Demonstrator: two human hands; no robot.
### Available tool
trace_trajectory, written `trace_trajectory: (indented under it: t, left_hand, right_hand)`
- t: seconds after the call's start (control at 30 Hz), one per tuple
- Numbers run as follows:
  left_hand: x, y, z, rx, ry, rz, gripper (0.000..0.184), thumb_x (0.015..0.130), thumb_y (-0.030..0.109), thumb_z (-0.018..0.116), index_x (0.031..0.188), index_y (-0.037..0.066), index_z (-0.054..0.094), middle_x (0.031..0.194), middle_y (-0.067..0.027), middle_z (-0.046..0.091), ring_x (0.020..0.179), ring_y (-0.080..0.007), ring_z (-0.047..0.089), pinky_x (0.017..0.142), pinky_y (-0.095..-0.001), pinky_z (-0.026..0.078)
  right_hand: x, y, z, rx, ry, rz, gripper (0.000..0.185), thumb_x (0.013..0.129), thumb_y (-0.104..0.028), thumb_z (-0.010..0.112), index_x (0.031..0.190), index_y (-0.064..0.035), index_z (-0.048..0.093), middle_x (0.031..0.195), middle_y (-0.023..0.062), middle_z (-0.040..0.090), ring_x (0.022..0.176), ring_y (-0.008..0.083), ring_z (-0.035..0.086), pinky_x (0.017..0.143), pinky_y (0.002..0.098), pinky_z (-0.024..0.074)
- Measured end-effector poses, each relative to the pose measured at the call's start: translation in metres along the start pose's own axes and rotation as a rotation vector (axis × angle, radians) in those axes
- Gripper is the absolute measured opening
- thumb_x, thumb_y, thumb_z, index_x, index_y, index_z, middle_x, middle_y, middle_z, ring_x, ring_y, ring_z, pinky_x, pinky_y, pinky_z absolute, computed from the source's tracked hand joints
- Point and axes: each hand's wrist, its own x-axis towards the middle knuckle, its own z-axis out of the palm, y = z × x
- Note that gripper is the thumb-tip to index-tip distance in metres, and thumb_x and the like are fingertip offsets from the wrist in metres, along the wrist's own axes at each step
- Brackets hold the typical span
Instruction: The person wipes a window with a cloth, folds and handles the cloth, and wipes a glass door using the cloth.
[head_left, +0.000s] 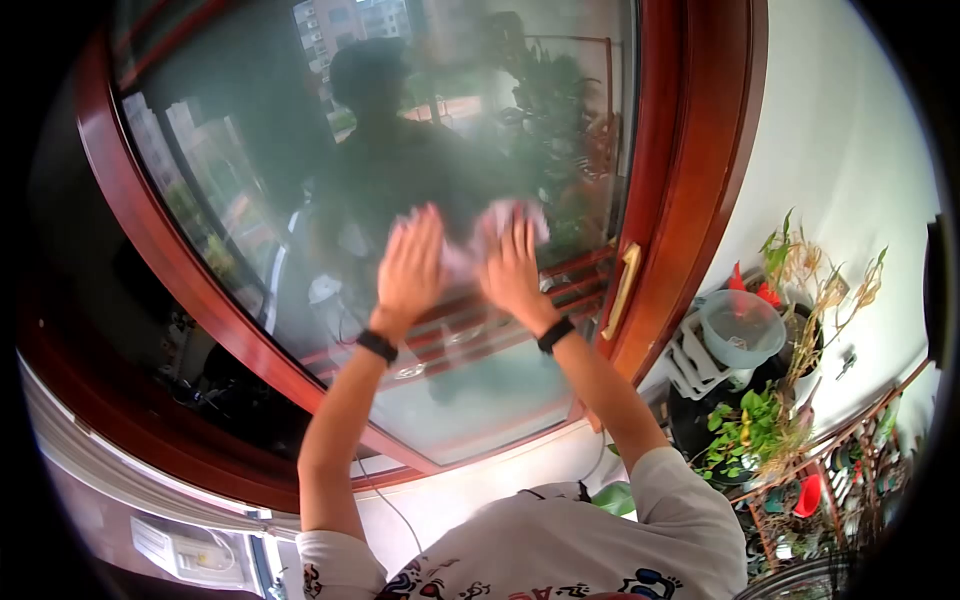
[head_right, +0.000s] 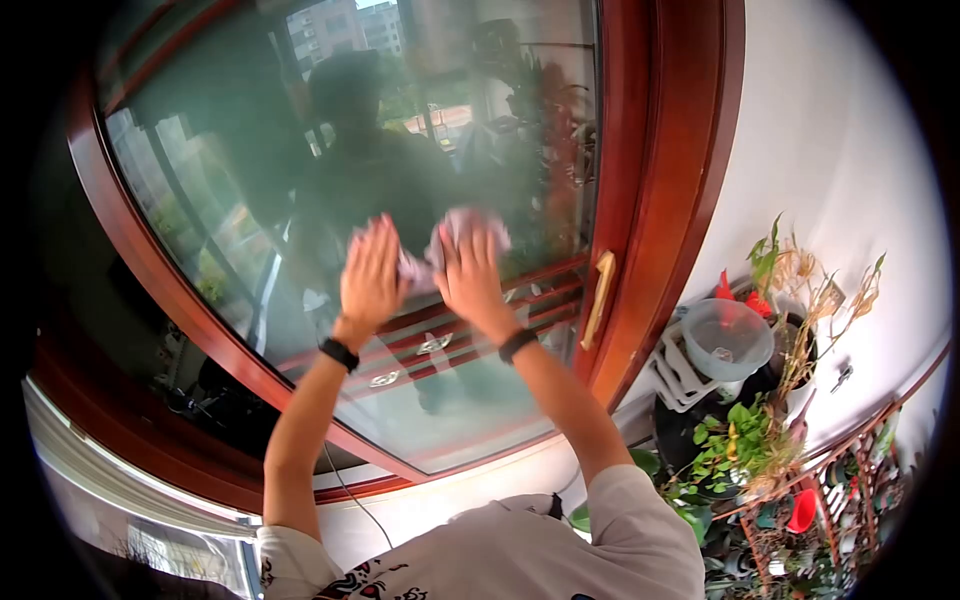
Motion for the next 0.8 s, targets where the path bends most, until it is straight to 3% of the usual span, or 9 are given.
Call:
trace_trajectory:
  t: [0.1, 0.3, 0.5, 0.73, 0.8]
  left_hand:
    - [0.089, -0.009, -0.03, 0.086, 0.237, -0.059, 0.076, 0.08, 0.028, 0.063, 0.143, -0.008, 0.038, 0.156, -0.0215, 0.029, 0.144, -0.0364, 0.029, 0.117, -0.0487, 0.024]
    - [0.187, 0.015, -0.04, 0.255, 0.62, -0.188, 0.071, 0.084, 0.031, 0.06, 0.14, -0.009, 0.04, 0.152, -0.0225, 0.036, 0.14, -0.0389, 0.035, 0.114, -0.0493, 0.026]
    - [0.145, 0.043, 0.013, 0.137, 0.489, -0.201, 0.068, 0.087, 0.035, 0.054, 0.139, -0.008, 0.044, 0.151, -0.0234, 0.037, 0.14, -0.0375, 0.035, 0.114, -0.0492, 0.026]
    - [0.056, 0.084, 0.068, 0.087, 0.19, -0.242, 0.067, 0.086, 0.036, 0.056, 0.138, -0.005, 0.046, 0.151, -0.0215, 0.038, 0.14, -0.0349, 0.037, 0.115, -0.0477, 0.026]
    - [0.027, 0.09, 0.09, 0.143, 0.152, -0.131, 0.064, 0.087, 0.035, 0.057, 0.137, -0.003, 0.048, 0.151, -0.0193, 0.04, 0.139, -0.0325, 0.039, 0.114, -0.0462, 0.027]
  right_hand:
    - [0.089, 0.037, -0.035, -0.044, 0.226, 0.003, 0.075, 0.088, -0.035, 0.06, 0.146, 0.0053, 0.033, 0.144, 0.0367, 0.034, 0.135, 0.0552, 0.028, 0.112, 0.0635, 0.0203]
    - [0.169, 0.098, -0.061, -0.128, 0.458, -0.016, 0.073, 0.092, -0.037, 0.057, 0.145, 0.0079, 0.033, 0.142, 0.0376, 0.035, 0.14, 0.0534, 0.023, 0.113, 0.0623, 0.0194]
    - [0.11, 0.112, -0.035, -0.083, 0.426, 0.03, 0.073, 0.092, -0.033, 0.053, 0.146, 0.0098, 0.028, 0.141, 0.0384, 0.035, 0.138, 0.0569, 0.022, 0.113, 0.0641, 0.0174]
    - [-0.009, 0.114, 0.014, -0.068, 0.232, 0.087, 0.078, 0.091, -0.035, 0.052, 0.145, 0.0136, 0.023, 0.138, 0.0417, 0.033, 0.13, 0.0637, 0.024, 0.111, 0.0686, 0.0142]
    - [-0.05, 0.115, 0.029, -0.066, 0.16, 0.113, 0.081, 0.09, -0.035, 0.055, 0.144, 0.0152, 0.022, 0.135, 0.0428, 0.034, 0.127, 0.066, 0.025, 0.111, 0.0693, 0.0136]
